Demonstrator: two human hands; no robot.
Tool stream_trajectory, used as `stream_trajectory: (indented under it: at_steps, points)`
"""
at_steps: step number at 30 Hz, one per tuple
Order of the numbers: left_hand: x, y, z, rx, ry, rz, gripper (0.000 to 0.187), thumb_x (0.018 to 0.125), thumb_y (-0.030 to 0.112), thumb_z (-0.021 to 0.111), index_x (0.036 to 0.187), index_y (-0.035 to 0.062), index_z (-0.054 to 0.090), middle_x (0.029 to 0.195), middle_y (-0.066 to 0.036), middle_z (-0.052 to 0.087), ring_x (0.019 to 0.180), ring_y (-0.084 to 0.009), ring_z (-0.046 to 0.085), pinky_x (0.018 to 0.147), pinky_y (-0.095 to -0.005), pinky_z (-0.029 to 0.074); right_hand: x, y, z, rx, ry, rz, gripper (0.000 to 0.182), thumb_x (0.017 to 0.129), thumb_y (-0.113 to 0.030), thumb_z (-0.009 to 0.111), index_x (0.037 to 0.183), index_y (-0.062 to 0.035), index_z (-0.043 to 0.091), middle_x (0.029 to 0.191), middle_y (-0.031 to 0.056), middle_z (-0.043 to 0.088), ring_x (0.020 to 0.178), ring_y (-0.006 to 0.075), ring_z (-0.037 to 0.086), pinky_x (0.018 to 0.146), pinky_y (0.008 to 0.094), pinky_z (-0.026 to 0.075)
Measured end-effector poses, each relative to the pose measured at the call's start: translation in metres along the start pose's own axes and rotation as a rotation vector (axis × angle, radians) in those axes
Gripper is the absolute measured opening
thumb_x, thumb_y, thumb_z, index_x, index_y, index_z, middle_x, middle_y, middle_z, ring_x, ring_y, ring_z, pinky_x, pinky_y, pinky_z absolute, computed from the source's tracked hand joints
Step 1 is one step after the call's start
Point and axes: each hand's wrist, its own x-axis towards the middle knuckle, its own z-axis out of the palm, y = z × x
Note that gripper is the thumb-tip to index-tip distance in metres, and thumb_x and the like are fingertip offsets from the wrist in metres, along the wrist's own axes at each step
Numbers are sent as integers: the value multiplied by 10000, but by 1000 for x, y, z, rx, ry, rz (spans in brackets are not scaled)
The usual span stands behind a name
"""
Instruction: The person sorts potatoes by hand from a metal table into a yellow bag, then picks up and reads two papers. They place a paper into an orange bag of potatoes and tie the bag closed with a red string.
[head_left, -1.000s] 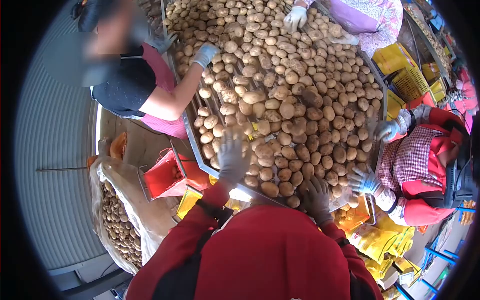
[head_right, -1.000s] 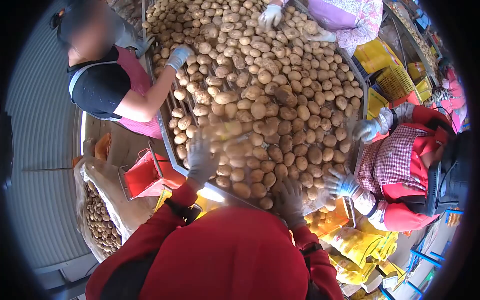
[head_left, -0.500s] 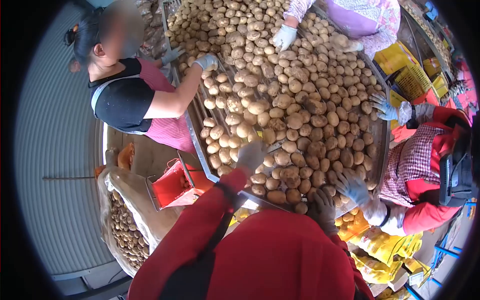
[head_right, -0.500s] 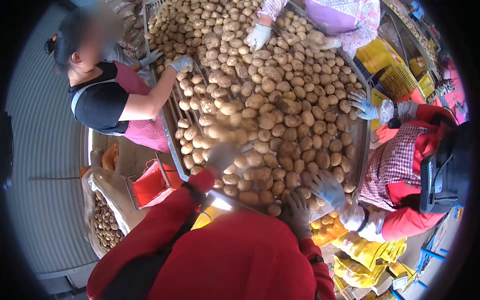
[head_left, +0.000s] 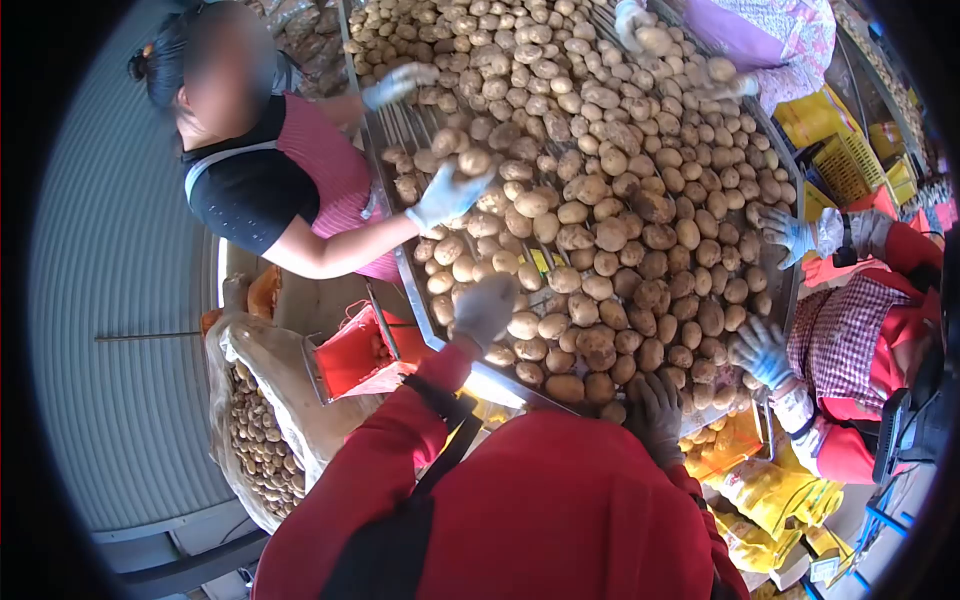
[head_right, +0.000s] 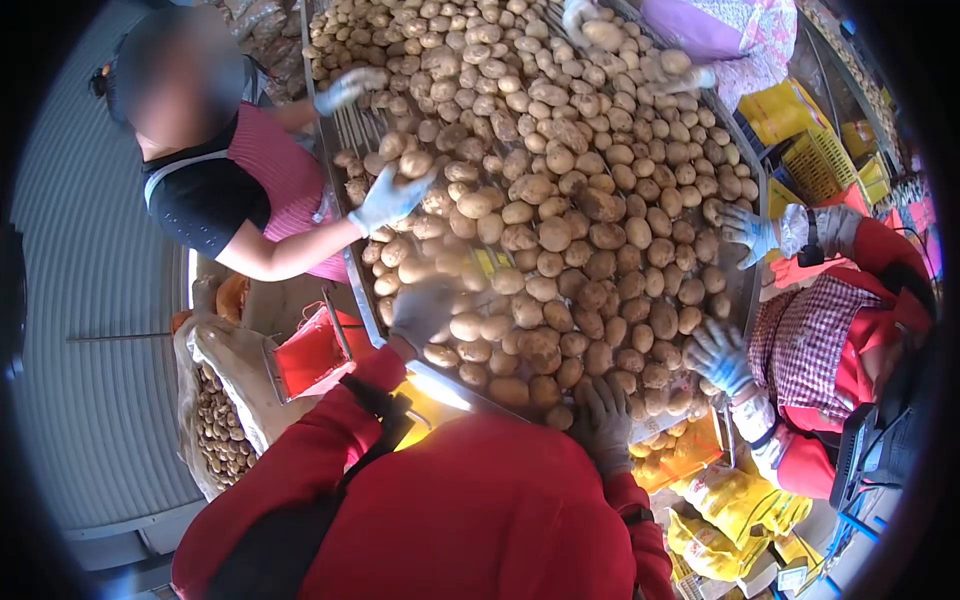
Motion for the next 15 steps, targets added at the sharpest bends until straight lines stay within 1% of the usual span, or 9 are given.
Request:
stream_trajectory:
  at_steps: [1,5,9,10,11,12,13,14,15]
  points:
    - [4,-7,0,25,115,4,253,989,331,548,978,116,682,962,-180,699,904,-403,678,778,-531,523,-1,1,1,3,-8,3,450,832,-166,742,1264,-159,618,1316,91,635,1294,363,555,1058,497,428]
    - [18,42,-20,32,-186,22,299,1008,361,528,975,102,674,904,-180,703,888,-404,682,761,-535,523,6,-4,-10,14,-34,14,441,831,-159,724,1263,-148,637,1311,100,641,1284,372,563,1053,509,438]
    - [25,40,50,120,-298,110,352,945,418,609,972,71,660,881,-192,721,852,-421,704,751,-543,537,25,-16,-30,147,-117,47,453,824,-158,715,1271,-133,638,1304,109,643,1292,376,559,1047,524,449]
    - [29,35,74,49,-337,17,369,912,401,643,991,40,650,874,-214,720,842,-432,710,715,-553,545,14,-8,-22,114,-99,49,455,825,-163,714,1272,-131,637,1311,117,639,1296,379,556,1051,528,449]
    - [32,30,89,129,-316,221,353,912,364,640,1004,23,636,886,-250,709,832,-446,708,678,-558,547,4,1,-12,84,-76,47,456,826,-167,713,1273,-129,635,1319,126,635,1301,382,554,1054,531,448]
    - [35,45,76,117,-408,26,381,923,401,625,1056,45,601,928,-240,715,839,-434,703,704,-562,531,4,4,-13,91,-57,41,465,825,-182,718,1280,-133,635,1340,128,623,1310,381,547,1065,532,441]
    - [36,72,46,158,-410,126,424,952,438,591,1094,39,564,949,-265,704,871,-459,690,734,-569,516,4,4,-11,115,-39,19,475,824,-198,723,1286,-137,634,1362,131,610,1320,379,540,1076,533,434]
    - [33,56,63,119,-345,-39,440,980,469,548,1063,37,551,948,-259,705,910,-477,676,768,-572,504,5,1,-16,111,-51,-10,508,796,-238,740,1282,-143,630,1355,122,607,1325,362,532,1088,527,420]
    - [33,71,44,56,-407,-74,477,1001,459,532,1170,16,583,1127,-288,680,1016,-535,636,864,-557,525,8,-2,-22,113,-60,-50,543,768,-279,758,1278,-149,625,1349,113,605,1330,344,524,1100,521,406]
